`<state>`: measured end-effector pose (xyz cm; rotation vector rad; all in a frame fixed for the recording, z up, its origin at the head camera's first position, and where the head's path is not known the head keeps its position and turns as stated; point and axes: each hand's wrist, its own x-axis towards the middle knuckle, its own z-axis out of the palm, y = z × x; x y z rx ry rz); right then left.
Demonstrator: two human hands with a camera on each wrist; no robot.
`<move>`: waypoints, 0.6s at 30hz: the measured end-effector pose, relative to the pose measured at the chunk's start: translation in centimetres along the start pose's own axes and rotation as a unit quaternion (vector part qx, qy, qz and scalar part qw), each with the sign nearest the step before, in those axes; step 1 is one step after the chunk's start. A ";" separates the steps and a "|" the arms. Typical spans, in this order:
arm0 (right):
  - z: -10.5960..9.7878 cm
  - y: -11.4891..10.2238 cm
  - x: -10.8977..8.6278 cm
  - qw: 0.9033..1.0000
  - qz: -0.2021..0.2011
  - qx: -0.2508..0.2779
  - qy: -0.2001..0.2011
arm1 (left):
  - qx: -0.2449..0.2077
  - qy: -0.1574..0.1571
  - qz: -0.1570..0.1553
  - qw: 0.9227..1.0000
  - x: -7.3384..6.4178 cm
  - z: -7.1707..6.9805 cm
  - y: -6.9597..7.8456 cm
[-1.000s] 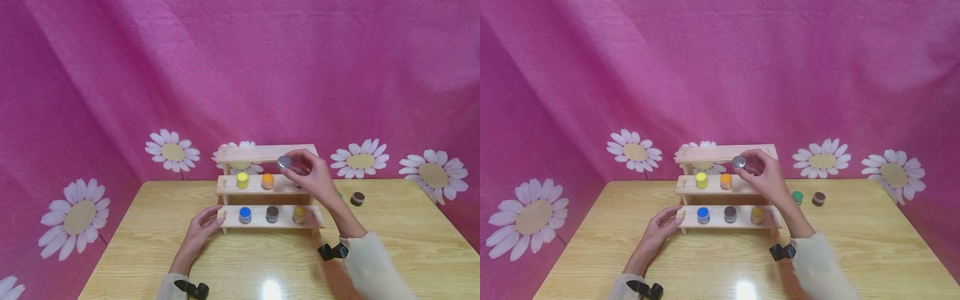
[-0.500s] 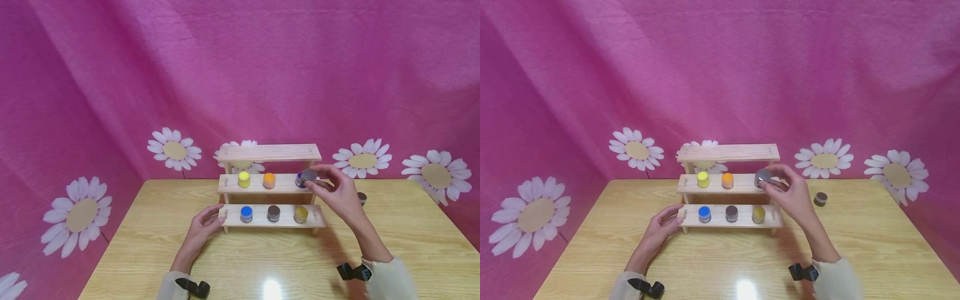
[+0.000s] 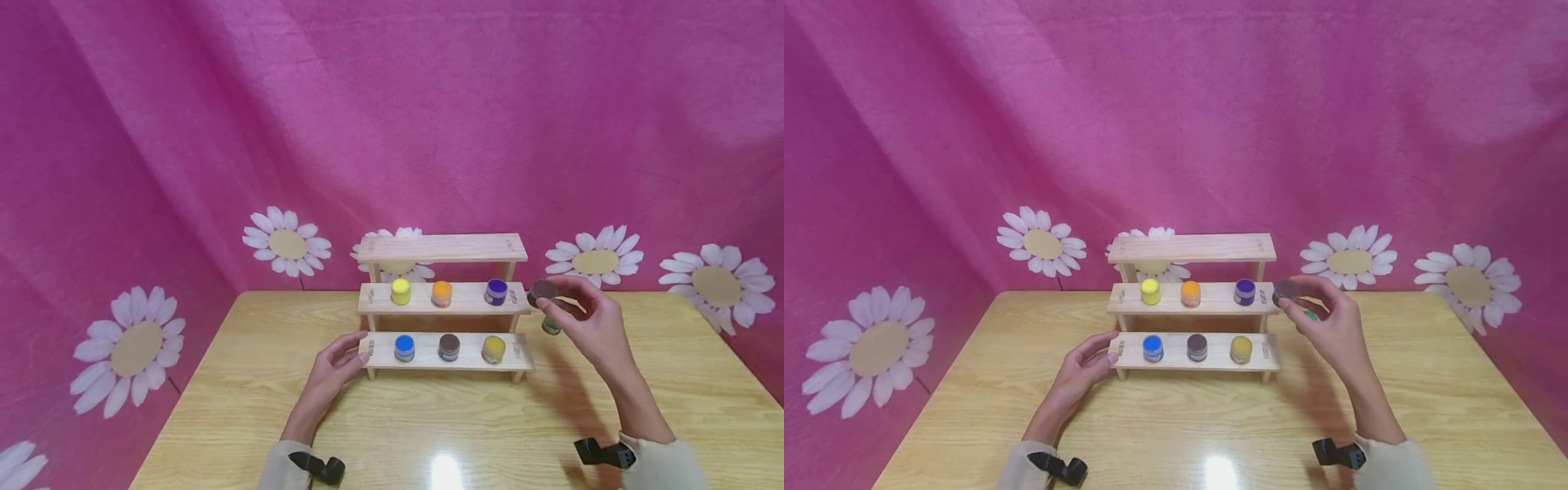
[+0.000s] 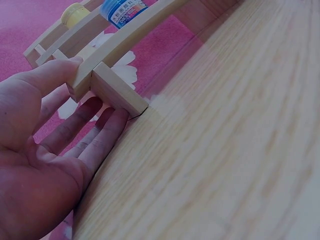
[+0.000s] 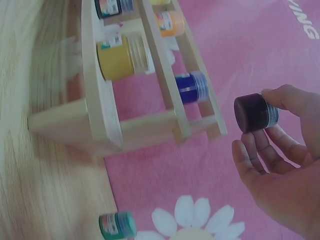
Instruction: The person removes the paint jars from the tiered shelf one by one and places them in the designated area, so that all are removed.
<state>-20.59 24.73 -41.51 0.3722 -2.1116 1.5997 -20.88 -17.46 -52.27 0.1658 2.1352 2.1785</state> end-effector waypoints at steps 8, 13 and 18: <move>-2.3 1.3 -0.5 0.998 0.033 -0.035 0.035 | -0.002 -0.007 0.007 1.000 0.1 0.1 -0.1; -3.7 2.8 -0.6 0.994 0.066 -0.058 0.064 | 0.005 -0.003 0.008 1.000 0.0 0.1 -0.2; -5.4 4.5 -0.6 0.988 0.101 -0.057 0.097 | 0.001 -0.002 0.009 1.000 0.0 0.1 -0.2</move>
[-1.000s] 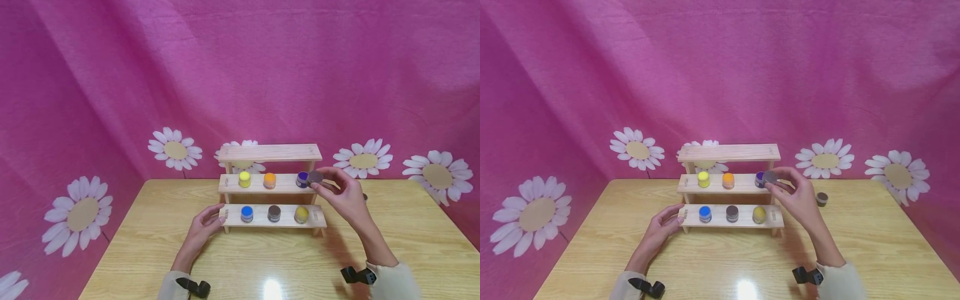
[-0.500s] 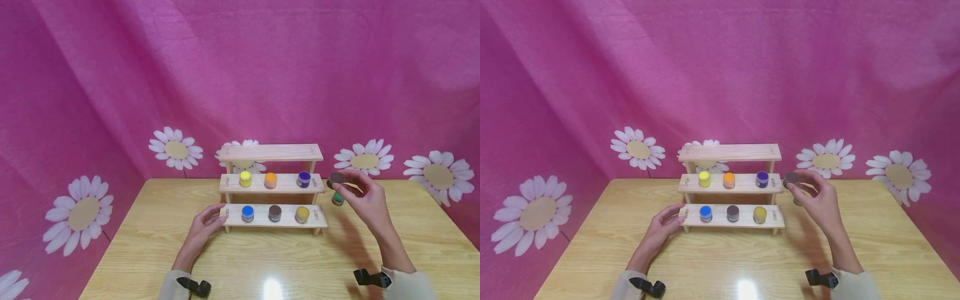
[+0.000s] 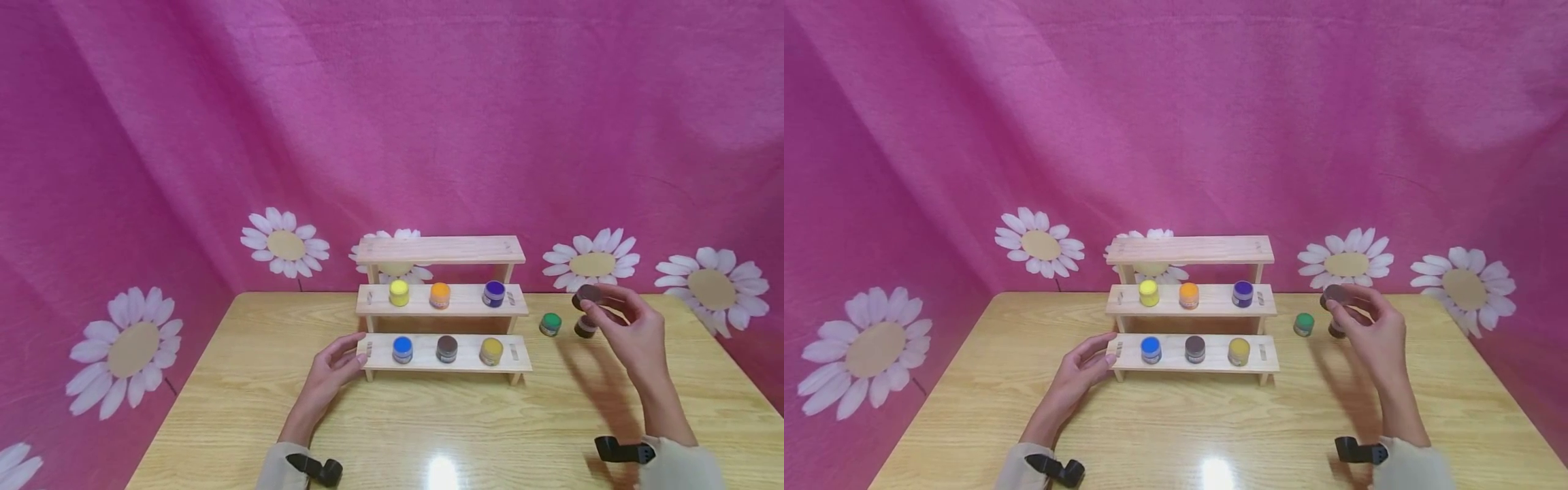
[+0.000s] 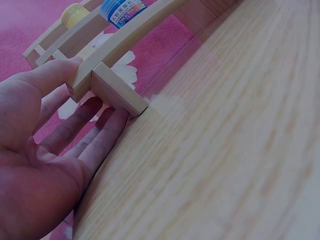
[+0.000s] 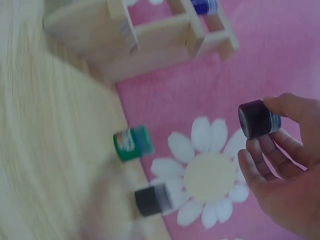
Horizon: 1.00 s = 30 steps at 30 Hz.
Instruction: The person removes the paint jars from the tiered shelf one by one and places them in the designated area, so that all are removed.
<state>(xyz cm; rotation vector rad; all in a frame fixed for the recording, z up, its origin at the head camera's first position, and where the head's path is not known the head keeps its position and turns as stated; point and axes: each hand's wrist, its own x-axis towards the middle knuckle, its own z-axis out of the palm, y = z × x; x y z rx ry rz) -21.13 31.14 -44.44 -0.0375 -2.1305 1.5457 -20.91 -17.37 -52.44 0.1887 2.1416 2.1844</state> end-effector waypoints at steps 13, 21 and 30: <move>-3.0 4.2 0.7 0.998 0.054 -0.036 0.028 | 0.000 0.003 -0.005 1.000 -0.2 0.1 0.3; -4.0 6.7 0.5 0.992 0.114 -0.049 0.018 | 0.000 0.000 -0.008 1.000 -0.1 0.0 0.3; -5.2 8.8 0.7 0.983 0.171 -0.058 0.009 | 0.006 0.002 -0.003 1.000 -0.1 0.0 0.2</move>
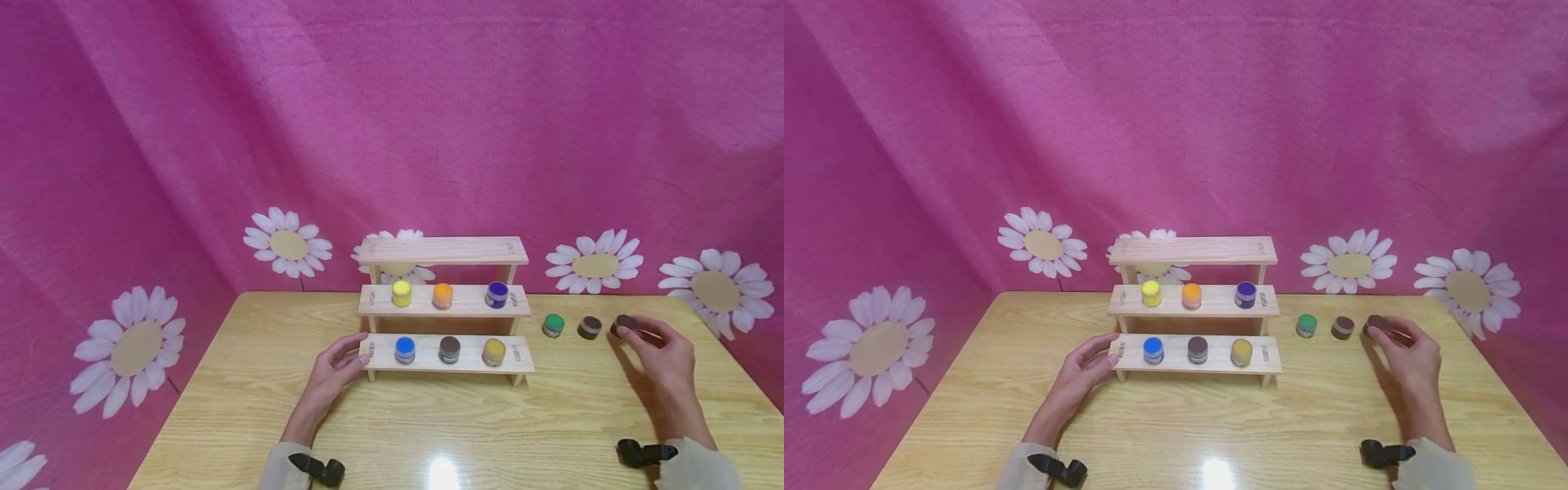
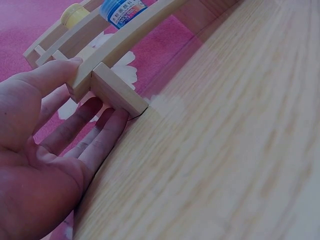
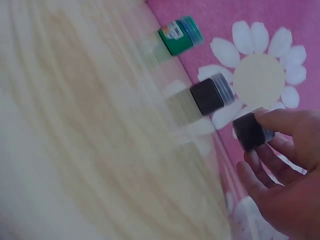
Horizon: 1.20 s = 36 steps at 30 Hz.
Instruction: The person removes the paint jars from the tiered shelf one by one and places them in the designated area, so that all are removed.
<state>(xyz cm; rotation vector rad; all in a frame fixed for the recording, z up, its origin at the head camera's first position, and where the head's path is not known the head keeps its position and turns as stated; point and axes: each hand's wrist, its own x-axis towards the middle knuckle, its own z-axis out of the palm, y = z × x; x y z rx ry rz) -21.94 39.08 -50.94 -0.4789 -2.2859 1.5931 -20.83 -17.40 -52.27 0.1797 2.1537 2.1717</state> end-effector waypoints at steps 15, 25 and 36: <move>-0.7 1.1 0.7 0.996 -0.003 -0.091 -0.020 | 0.005 0.001 0.000 1.000 -0.2 0.2 -0.3; -0.5 1.4 0.7 0.997 0.002 -0.069 -0.019 | 0.003 0.004 -0.002 1.000 -0.1 -0.1 -0.1; -0.8 1.0 0.4 0.998 0.008 -0.057 -0.018 | 0.004 0.000 -0.003 1.000 0.0 0.0 0.0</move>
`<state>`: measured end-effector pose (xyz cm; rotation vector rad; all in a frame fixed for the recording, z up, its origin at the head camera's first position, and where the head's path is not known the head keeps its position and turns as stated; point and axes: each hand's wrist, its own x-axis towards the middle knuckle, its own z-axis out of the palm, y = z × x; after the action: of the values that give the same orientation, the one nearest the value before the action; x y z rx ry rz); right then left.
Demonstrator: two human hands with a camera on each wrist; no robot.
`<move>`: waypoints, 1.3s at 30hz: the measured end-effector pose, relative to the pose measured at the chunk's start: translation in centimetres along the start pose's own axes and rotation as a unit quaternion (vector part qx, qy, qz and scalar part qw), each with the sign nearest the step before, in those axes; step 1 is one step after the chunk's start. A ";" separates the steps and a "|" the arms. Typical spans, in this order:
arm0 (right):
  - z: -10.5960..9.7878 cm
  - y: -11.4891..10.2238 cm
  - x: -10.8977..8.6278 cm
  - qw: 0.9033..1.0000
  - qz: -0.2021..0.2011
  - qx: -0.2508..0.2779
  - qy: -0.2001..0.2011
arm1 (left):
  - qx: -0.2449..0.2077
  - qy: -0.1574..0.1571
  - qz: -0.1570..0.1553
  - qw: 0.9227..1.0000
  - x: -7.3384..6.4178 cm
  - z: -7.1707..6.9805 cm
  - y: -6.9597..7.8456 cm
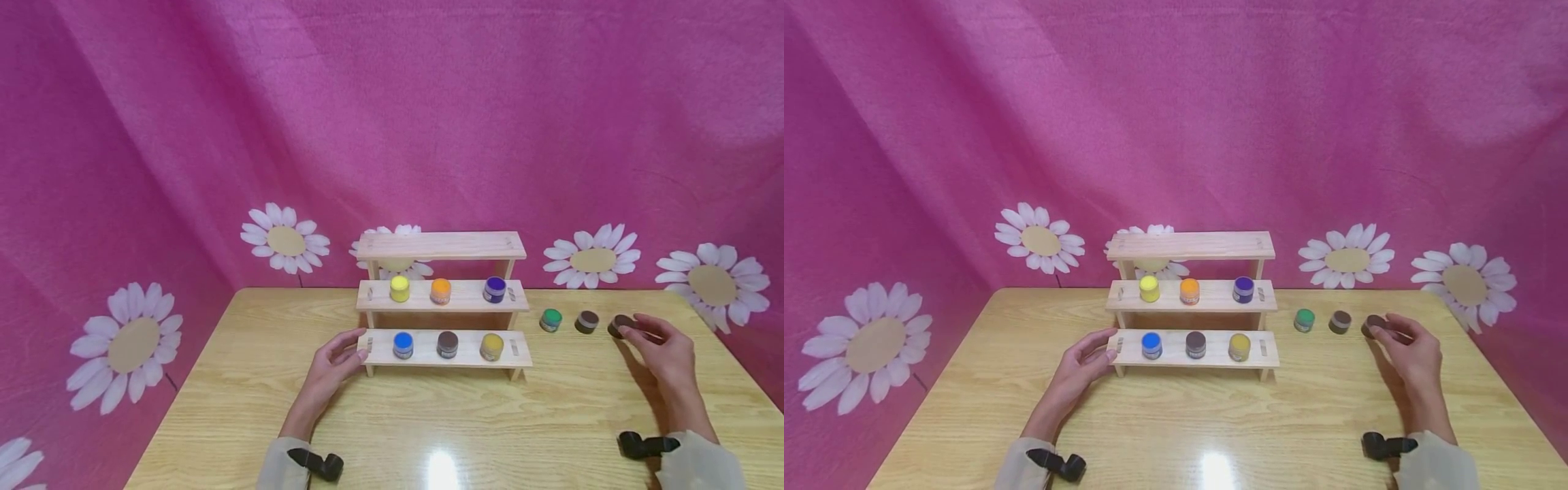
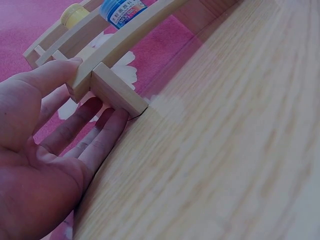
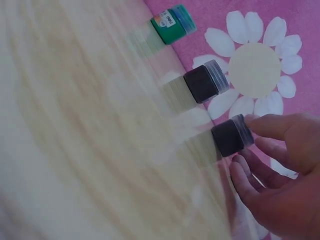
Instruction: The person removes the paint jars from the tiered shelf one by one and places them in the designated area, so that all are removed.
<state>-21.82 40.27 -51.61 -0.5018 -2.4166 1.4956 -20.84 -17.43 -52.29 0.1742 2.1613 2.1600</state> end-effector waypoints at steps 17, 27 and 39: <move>-0.3 -5.2 -1.8 0.992 -0.085 0.085 0.034 | 0.001 -0.004 0.007 1.000 0.0 0.1 -0.2; 2.4 -9.0 -3.3 0.980 -0.169 0.098 0.035 | -0.001 -0.002 0.005 1.000 0.0 0.0 0.0; 5.3 -11.9 -5.1 0.963 -0.242 0.117 -0.019 | 0.004 -0.001 0.003 1.000 -0.1 0.1 -0.1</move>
<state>-21.15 28.94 -43.43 0.1618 -2.1320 1.5353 -20.78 -17.36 -52.37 0.1829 2.1718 2.1541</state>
